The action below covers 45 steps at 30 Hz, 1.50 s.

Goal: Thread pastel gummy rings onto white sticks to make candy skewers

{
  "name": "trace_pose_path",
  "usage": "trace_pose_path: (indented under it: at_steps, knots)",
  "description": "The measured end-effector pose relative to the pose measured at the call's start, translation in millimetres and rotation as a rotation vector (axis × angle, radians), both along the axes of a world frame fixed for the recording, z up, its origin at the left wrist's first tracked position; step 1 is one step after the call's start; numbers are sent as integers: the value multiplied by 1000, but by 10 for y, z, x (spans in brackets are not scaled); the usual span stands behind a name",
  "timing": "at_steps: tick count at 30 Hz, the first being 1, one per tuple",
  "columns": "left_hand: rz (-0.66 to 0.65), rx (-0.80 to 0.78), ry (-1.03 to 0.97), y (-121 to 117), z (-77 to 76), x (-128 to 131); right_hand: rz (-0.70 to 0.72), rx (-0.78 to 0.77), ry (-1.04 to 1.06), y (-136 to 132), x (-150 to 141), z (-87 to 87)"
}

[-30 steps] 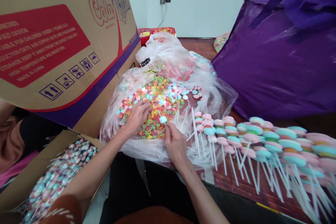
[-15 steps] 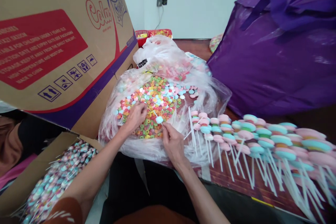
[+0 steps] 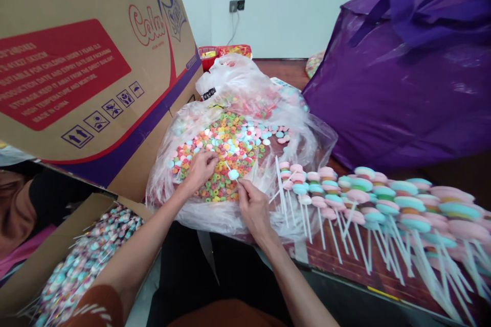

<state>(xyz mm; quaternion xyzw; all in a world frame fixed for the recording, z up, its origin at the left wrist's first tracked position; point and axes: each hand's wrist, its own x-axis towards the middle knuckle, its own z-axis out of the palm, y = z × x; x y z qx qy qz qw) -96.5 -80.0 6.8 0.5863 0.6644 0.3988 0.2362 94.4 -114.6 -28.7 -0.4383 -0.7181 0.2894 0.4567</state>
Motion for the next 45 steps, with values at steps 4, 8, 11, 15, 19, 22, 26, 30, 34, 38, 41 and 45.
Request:
trace_pose_path:
  at_steps: [4, 8, 11, 15, 19, 22, 26, 30, 34, 38, 41, 45]
  knots:
    - [52, -109, -573, -138, 14, 2, 35, -36, 26, -35, -34, 66]
    - [105, -160, -834, -267, 73, 54, 54, -50, 14, -63, -66, 101]
    - [138, -143, -892, -320, 89, 99, 56, -41, -24, -75, -76, 119]
    - [115, -30, -788, -370, 49, 145, 52, -60, -42, -104, -111, 145]
    - [124, -16, -833, -441, 22, 131, 74, -85, 63, -159, -160, 155]
    - [140, -53, -947, -493, 40, 67, 109, -121, 100, -205, -164, 155]
    - [116, -64, -964, -534, 50, -4, 155, -120, 67, -241, -150, 162]
    - [103, -96, -891, -571, -4, -54, 182, -55, -39, -237, -125, 173]
    - [88, -134, -767, -668, -19, -126, 260, -3, -180, -234, -67, 158]
    - [91, -168, -731, -810, 50, -170, 307, -6, -193, -276, -46, 150]
    - [99, -175, -735, -912, 80, -178, 349, -21, -170, -324, -79, 188]
    - [86, -212, -843, -994, 64, -162, 390, -33, -131, -400, -157, 262]
